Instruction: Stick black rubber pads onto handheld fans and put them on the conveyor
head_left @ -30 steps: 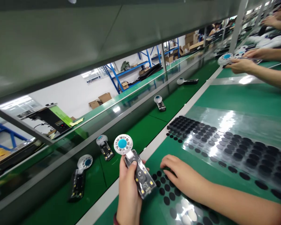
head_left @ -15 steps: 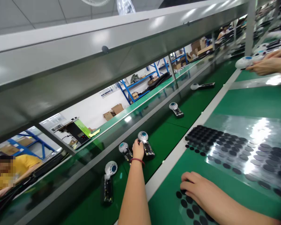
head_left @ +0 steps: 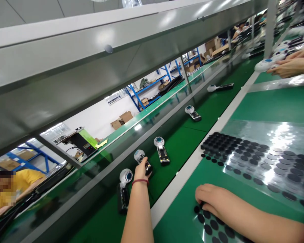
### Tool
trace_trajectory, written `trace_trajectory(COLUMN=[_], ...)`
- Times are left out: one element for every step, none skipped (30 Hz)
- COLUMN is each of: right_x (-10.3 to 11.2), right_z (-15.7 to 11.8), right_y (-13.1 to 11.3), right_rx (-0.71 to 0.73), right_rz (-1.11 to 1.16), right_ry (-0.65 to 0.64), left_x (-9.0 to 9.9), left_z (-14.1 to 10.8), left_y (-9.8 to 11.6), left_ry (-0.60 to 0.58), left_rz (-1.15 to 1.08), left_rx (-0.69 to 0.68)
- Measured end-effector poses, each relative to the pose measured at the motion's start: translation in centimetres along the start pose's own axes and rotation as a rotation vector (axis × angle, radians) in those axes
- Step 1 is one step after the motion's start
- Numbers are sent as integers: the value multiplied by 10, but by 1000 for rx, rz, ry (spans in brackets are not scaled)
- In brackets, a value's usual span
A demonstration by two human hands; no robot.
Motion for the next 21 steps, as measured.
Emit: trace_trajectory(right_x=[1, 1, 2, 3, 4, 4, 5, 6, 6, 7, 9, 10, 11, 12, 12, 12, 13, 13, 15, 17, 21], right_z=[-2, -3, -5, -6, -7, -7, -7, -7, -6, -6, -5, -5, -5, -5, -6, -7, -7, -8, -8, -9, -9], right_y=[-1, -1, -2, -3, -4, -5, -6, -7, -7, -6, -6, -5, -5, -4, -4, -3, -3, -2, -1, 0, 1], right_rx=[8, 16, 24, 33, 44, 54, 62, 65, 63, 56, 48, 40, 33, 28, 27, 27, 26, 24, 20, 12, 1], right_rz=[1, 2, 5, 11, 18, 27, 38, 48, 58, 68, 78, 90, 102, 118, 137, 159, 184, 213, 246, 281, 316], right_ry=[8, 16, 24, 30, 36, 41, 46, 49, 52, 56, 60, 64, 66, 67, 65, 61, 56, 51, 46, 43, 43], left_x=[-8, -16, -23, -29, -33, -36, -38, -39, -39, -36, -33, -30, -26, -24, -23, -23, -23, -23, -23, -22, -22], left_z=[-16, -35, -55, -77, -98, -118, -136, -150, -161, -168, -171, -172, -171, -170, -168, -167, -165, -165, -165, -165, -166], left_y=[1, 2, 3, 2, -2, -8, -17, -29, -43, -56, -67, -76, -82, -85, -86, -87, -87, -86, -85, -84, -84], left_ry=[-40, -86, -129, -160, -187, -203, -214, -218, -206, -184, -154, -122, -94, -76, -66, -62, -59, -58, -58, -57, -54], left_rz=[-99, -190, -269, -335, -385, -416, -430, -433, -427, -417, -406, -397, -390, -385, -380, -373, -360, -340, -309, -272, -235], left_rx=[-8, -16, -23, -26, -21, -9, 12, 45, 79, 105, 119, 120, 108, 88, 71, 55, 36, 13, -10, -34, -54])
Point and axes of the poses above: each hand's wrist, its own z-axis towards the middle knuckle, its own x-axis out of the back of the hand, y = z × x, the point moved 10 cm from there along z, towards the middle knuckle, and after that the axes turned 8 degrees about -z, right-handed, at the moved point
